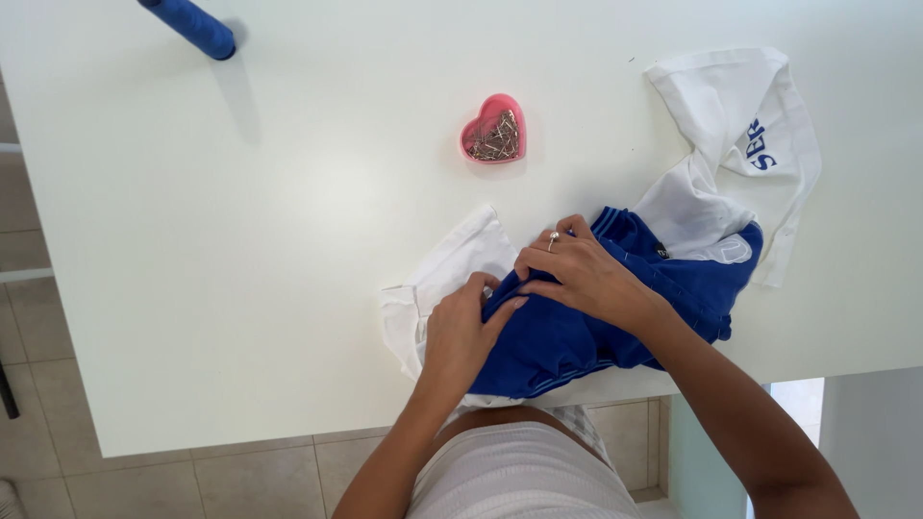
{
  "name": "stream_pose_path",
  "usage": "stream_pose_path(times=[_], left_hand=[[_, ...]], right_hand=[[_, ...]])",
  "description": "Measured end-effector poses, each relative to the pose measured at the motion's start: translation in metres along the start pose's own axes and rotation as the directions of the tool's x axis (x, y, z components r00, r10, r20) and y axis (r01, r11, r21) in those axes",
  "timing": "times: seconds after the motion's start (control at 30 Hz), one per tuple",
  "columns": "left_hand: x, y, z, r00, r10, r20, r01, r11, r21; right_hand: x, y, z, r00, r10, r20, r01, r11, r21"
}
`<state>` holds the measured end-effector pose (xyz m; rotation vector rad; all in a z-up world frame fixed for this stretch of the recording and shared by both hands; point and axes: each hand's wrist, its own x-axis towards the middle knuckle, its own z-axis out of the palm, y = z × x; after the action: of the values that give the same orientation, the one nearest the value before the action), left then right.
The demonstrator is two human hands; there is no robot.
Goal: Pinning pieces of a blue and white garment together on a work table in preparation for sewing
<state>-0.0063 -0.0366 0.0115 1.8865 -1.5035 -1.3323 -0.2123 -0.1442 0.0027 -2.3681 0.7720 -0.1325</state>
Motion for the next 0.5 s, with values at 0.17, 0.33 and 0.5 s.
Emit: stream_pose_path(times=[0.17,0.33,0.5], left_hand=[[0.005,-0.01,-0.001,0.996,-0.076,0.046,0.086,0.957,-0.277],[0.003,-0.012,0.004,0.993,-0.114,0.022,0.113,0.91,-0.399],[0.002,-0.006,0.005,0.997,-0.05,-0.065,0.025,0.94,-0.339]], right_hand=[[0.004,-0.003,-0.015,0.994,0.063,0.09,-0.077,0.983,0.165],[0.008,-0.011,-0.03,0.946,0.2,0.257,-0.259,0.941,0.22],[0.007,0.002,-0.01,0.964,0.157,0.214,-0.183,0.977,0.106]])
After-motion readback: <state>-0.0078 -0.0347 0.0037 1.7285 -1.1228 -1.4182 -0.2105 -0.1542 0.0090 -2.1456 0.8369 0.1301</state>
